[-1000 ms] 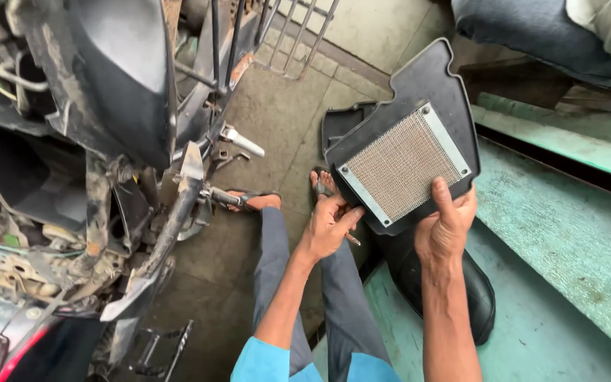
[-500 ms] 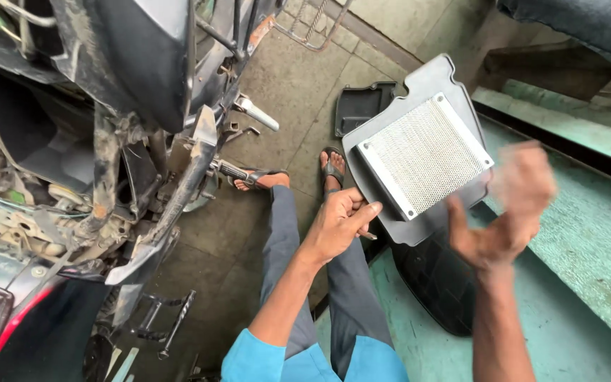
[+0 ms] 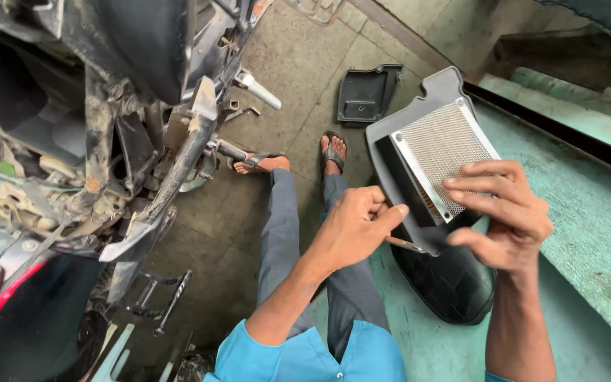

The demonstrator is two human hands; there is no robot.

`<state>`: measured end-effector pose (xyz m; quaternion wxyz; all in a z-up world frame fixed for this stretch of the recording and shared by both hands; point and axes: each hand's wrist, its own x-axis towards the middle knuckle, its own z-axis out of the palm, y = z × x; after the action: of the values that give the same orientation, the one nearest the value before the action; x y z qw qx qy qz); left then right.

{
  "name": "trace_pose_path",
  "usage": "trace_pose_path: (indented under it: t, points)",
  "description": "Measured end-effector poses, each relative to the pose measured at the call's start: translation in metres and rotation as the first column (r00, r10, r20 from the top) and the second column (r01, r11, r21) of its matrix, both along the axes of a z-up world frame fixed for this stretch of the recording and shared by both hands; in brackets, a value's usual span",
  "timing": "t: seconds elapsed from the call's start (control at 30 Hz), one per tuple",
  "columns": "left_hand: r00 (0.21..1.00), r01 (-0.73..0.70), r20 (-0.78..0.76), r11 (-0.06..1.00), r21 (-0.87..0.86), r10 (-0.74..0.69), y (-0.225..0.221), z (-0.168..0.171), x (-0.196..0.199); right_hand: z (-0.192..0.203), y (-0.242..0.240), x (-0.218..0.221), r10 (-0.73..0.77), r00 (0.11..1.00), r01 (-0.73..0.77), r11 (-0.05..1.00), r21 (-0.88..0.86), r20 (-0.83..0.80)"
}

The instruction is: The recorder removes the motorcycle air filter housing cover using a screwdriver, extracts the air filter element, and inspects it.

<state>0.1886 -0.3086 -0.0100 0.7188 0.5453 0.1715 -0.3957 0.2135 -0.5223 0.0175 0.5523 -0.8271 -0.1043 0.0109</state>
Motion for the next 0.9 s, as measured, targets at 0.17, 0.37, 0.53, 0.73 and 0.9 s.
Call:
trace_pose_path:
  t: [0.17,0.37,0.53,0.73,0.9]
  points:
    - [0.995,0.064,0.075,0.995,0.072,-0.069,-0.001,-0.006,-0.006,-0.022,-0.024,-0.015,0.094,0.995,-0.093,0.995,-0.047,0.023]
    - [0.992,0.078,0.091,0.990,0.114,-0.088,0.005,0.002,-0.002,-0.024,-0.022,-0.010,0.100,0.990,-0.075,0.973,0.218,-0.104]
    - [0.997,0.040,0.065,0.991,0.130,-0.049,0.006,0.004,-0.007,-0.029,-0.021,-0.021,0.134,0.986,-0.121,0.984,0.130,-0.094]
    - [0.997,-0.056,0.056,0.995,0.081,0.052,0.001,0.003,-0.012,-0.010,-0.006,-0.024,0.120,0.991,-0.115,0.990,-0.086,0.056]
    - [0.995,-0.072,-0.069,0.997,0.007,0.073,0.002,0.008,-0.011,-0.005,-0.009,-0.043,0.179,0.962,-0.117,0.953,-0.279,0.208]
